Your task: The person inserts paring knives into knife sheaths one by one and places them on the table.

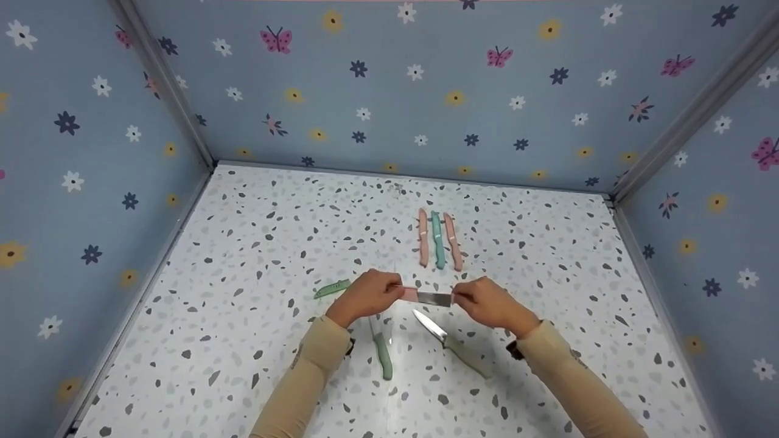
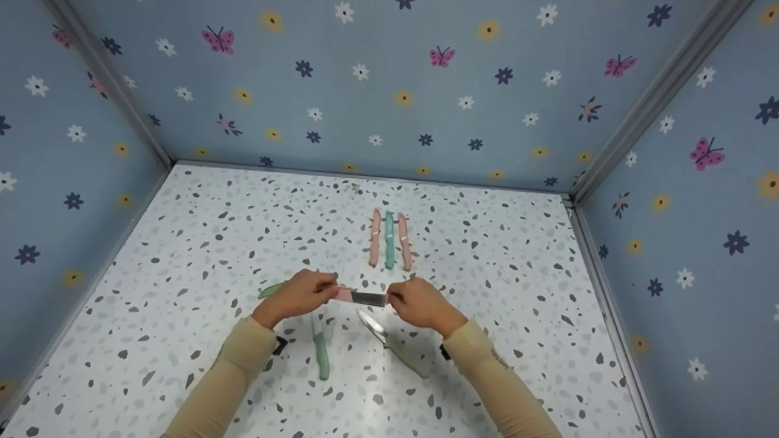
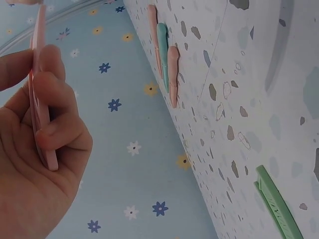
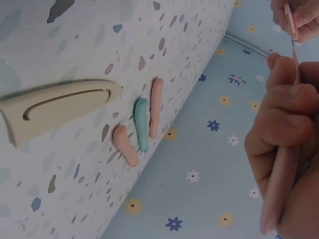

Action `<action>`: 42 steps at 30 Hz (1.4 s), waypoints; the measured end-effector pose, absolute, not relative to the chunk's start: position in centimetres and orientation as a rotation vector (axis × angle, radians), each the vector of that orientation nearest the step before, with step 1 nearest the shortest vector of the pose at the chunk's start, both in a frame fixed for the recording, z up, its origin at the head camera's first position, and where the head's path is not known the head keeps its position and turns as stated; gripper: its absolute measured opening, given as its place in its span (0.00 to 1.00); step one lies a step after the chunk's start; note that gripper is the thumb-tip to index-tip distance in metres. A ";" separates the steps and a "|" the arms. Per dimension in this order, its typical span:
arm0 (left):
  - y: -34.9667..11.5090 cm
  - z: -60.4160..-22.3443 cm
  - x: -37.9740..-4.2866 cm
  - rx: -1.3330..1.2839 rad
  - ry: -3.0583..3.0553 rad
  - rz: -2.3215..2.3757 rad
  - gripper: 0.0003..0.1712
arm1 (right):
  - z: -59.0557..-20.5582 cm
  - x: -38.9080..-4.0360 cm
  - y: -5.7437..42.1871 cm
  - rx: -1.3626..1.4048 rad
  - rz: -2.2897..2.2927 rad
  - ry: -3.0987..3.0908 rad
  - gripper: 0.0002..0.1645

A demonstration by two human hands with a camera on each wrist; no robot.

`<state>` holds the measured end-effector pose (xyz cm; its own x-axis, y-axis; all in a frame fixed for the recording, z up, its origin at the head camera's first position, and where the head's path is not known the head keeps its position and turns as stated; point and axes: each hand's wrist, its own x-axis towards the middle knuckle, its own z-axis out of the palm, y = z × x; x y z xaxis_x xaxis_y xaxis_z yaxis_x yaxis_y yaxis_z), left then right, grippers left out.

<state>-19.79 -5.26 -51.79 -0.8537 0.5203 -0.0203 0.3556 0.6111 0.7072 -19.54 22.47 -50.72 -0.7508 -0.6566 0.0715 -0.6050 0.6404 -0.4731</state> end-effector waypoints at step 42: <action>-3.3 -52.2 -19.1 0.696 2.589 1.110 0.16 | -50.9 -19.5 20.6 -1.182 -0.775 2.724 0.11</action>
<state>-19.14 -3.27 -52.18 -0.8578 0.5131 -0.0312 0.3310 0.5978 0.7301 -19.55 20.55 -50.91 -0.7011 -0.7011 0.1300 -0.6644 0.5763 -0.4758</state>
